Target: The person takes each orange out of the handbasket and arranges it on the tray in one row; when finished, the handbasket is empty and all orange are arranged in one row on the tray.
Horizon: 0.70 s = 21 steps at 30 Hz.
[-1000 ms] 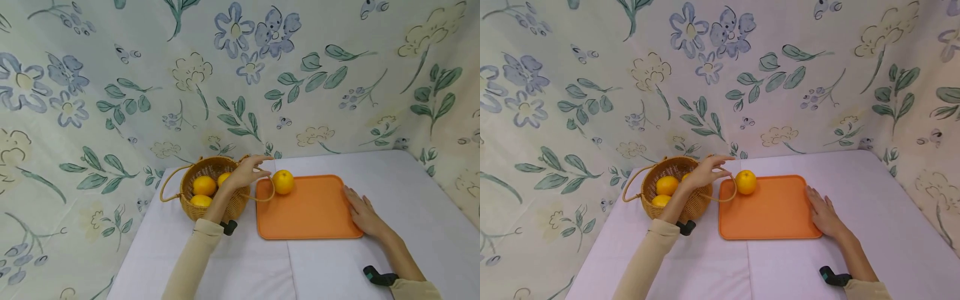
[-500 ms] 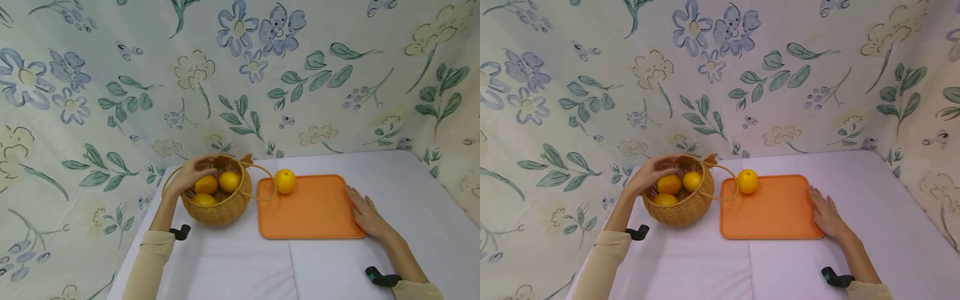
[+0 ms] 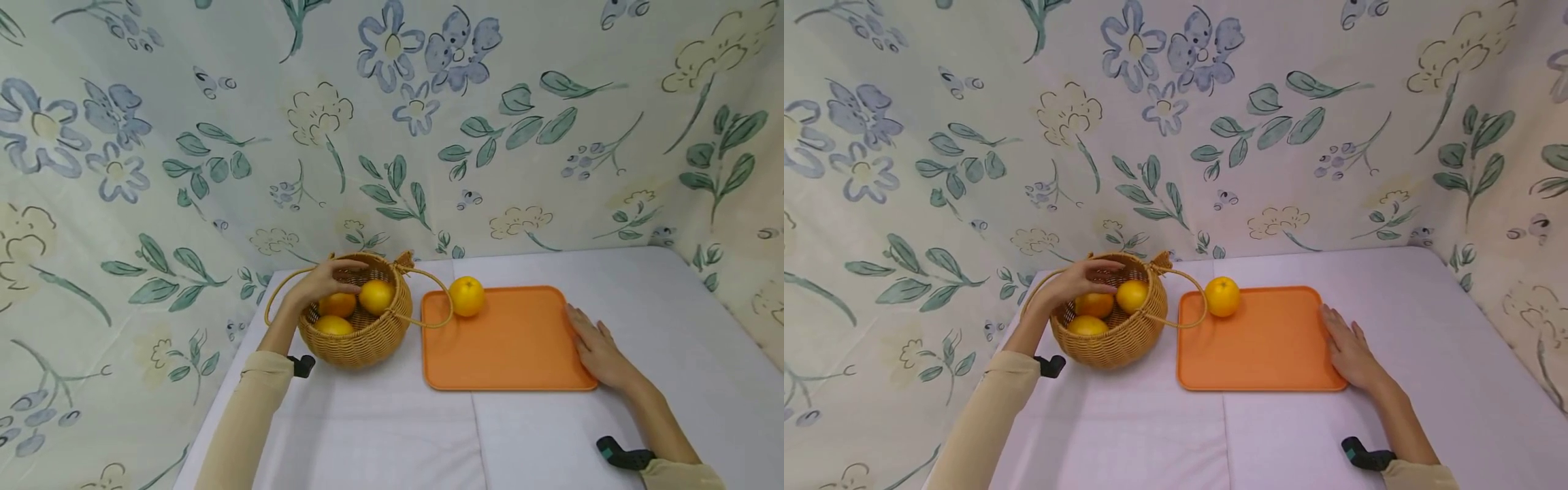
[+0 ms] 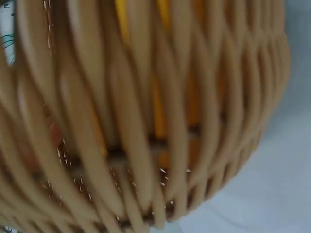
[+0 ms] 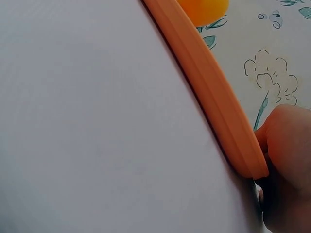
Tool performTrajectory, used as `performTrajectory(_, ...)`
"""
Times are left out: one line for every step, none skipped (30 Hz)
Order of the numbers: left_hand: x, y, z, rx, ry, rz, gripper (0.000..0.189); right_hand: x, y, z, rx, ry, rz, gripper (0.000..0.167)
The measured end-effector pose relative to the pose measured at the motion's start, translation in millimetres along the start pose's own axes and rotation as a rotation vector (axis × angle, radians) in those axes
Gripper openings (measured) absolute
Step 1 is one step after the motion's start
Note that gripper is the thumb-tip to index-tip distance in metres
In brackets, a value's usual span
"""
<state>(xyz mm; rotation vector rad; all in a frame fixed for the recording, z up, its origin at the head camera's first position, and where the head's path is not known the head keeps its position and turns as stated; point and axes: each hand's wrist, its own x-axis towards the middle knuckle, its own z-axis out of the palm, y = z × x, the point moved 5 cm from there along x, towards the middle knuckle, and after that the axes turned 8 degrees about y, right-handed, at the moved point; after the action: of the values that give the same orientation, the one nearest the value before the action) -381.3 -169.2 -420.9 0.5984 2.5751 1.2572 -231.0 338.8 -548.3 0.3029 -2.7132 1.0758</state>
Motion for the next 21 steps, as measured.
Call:
performTrajectory(3.3, -1.1, 1.1, 0.006, -0.008, -0.003, 0.057, 0.2, 0, 0, 0.002, 0.004, -0.002, 0.053)
performTrajectory(5.7, -1.4, 2.0, 0.012, -0.016, -0.003, 0.057, 0.2, 0, 0, 0.002, 0.006, -0.003, 0.053)
performTrajectory(7.9, -1.9, 2.8, 0.017, -0.026, -0.007, 0.057, 0.3, 1, -1, 0.003, 0.007, -0.003, 0.053)
performTrajectory(9.8, -2.4, 3.5, 0.017, -0.036, -0.01, 0.057, 0.3, 1, -1, 0.005, 0.007, -0.003, 0.053)
performTrajectory(11.3, -2.8, 4.5, 0.003, -0.046, -0.016, 0.057, 0.5, 1, -1, 0.006, 0.008, -0.004, 0.053)
performTrajectory(12.8, -3.7, 5.3, -0.007, -0.06, -0.019, 0.057, 0.5, 1, -1, 0.006, 0.008, -0.004, 0.053)
performTrajectory(13.6, -4.4, 5.7, -0.02, -0.072, -0.021, 0.057, 0.6, 0, 0, 0.006, 0.006, -0.003, 0.053)
performTrajectory(13.8, -4.8, 5.9, -0.033, -0.083, -0.025, 0.057, 0.7, 0, 0, 0.005, 0.005, -0.001, 0.053)
performTrajectory(14.2, -5.6, 6.3, -0.05, -0.094, -0.03, 0.056, 0.8, 0, 0, 0.005, 0.003, -0.001, 0.053)
performTrajectory(14.5, -6.2, 6.6, -0.061, -0.103, -0.034, 0.056, 0.7, 0, 0, 0.001, 0.003, 0.0, 0.053)
performTrajectory(14.7, -6.9, 6.7, -0.064, -0.108, -0.038, 0.054, 0.7, 0, 0, -0.002, 0.004, 0.0, 0.053)
performTrajectory(15.3, -8.3, 7.0, -0.062, -0.114, -0.042, 0.053, 0.4, 0, 0, -0.004, 0.002, 0.001, 0.054)
performTrajectory(15.6, -8.5, 7.4, -0.057, -0.12, -0.042, 0.052, 0.2, 0, 0, -0.008, 0.004, 0.0, 0.053)
performTrajectory(16.1, -9.2, 8.1, -0.057, -0.125, -0.049, 0.051, 0.2, 0, 0, -0.011, 0.006, -0.002, 0.053)
performTrajectory(16.7, -10.1, 8.9, -0.058, -0.129, -0.056, 0.05, -0.1, 0, 0, -0.01, 0.008, -0.004, 0.053)
performTrajectory(17.5, -11.1, 9.6, -0.053, -0.131, -0.065, 0.049, -0.3, 0, 0, -0.009, 0.008, -0.003, 0.053)
performTrajectory(18.1, -12.1, 10.6, -0.051, -0.134, -0.076, 0.048, -0.5, 0, 0, -0.007, 0.006, -0.001, 0.053)
performTrajectory(19.1, -13.1, 11.9, -0.05, -0.14, -0.084, 0.049, -0.8, -1, 0, -0.006, 0.008, -0.003, 0.053)
performTrajectory(19.6, -13.6, 12.9, -0.047, -0.142, -0.096, 0.049, -0.7, -1, 0, -0.006, 0.01, -0.006, 0.053)
performTrajectory(20.3, -14.3, 14.3, -0.047, -0.143, -0.109, 0.049, -0.8, -1, 0, -0.005, 0.011, -0.006, 0.053)
performTrajectory(20.9, -14.6, 15.3, -0.036, -0.143, -0.117, 0.048, -1.1, -1, 0, -0.002, 0.008, -0.004, 0.053)
